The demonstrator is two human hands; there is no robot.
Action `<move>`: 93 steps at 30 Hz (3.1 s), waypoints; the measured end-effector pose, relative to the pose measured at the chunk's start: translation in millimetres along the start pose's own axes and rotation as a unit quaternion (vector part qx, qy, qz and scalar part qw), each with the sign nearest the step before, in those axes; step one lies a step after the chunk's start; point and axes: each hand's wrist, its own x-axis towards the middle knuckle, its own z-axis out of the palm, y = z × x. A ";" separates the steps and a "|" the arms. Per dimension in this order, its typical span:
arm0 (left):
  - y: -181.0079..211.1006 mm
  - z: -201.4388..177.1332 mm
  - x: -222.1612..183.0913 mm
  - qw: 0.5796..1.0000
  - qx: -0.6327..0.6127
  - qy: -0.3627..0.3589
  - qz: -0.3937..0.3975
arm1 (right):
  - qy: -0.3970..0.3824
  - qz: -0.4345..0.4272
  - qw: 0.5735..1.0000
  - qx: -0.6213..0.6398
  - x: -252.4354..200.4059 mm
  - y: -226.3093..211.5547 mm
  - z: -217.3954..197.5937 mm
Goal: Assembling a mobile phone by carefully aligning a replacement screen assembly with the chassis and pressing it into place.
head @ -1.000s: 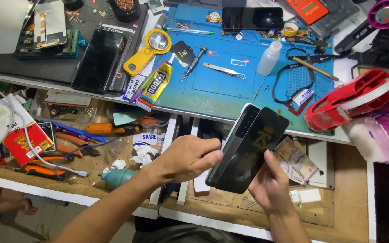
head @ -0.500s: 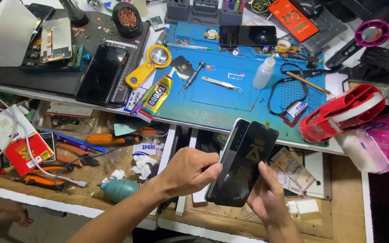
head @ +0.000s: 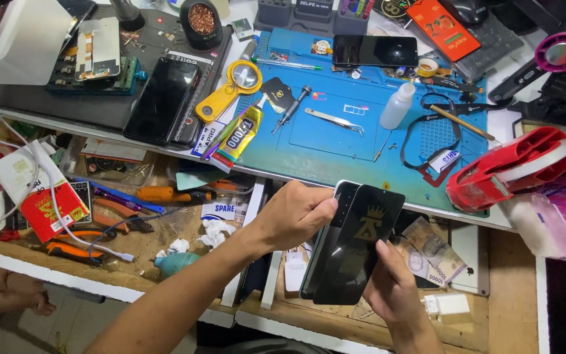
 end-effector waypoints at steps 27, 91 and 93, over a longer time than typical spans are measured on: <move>-14.3 -24.0 14.1 0.998 -0.006 -0.043 0.041 | 0.008 0.058 0.997 -0.053 -2.9 6.7 -14.9; 14.8 36.8 -20.4 0.924 -0.275 0.068 -0.255 | 0.123 -0.018 0.982 -0.140 4.5 2.3 12.3; 17.5 38.7 -21.9 0.915 -0.294 0.083 -0.263 | 0.105 -0.008 0.984 -0.146 4.1 2.0 14.0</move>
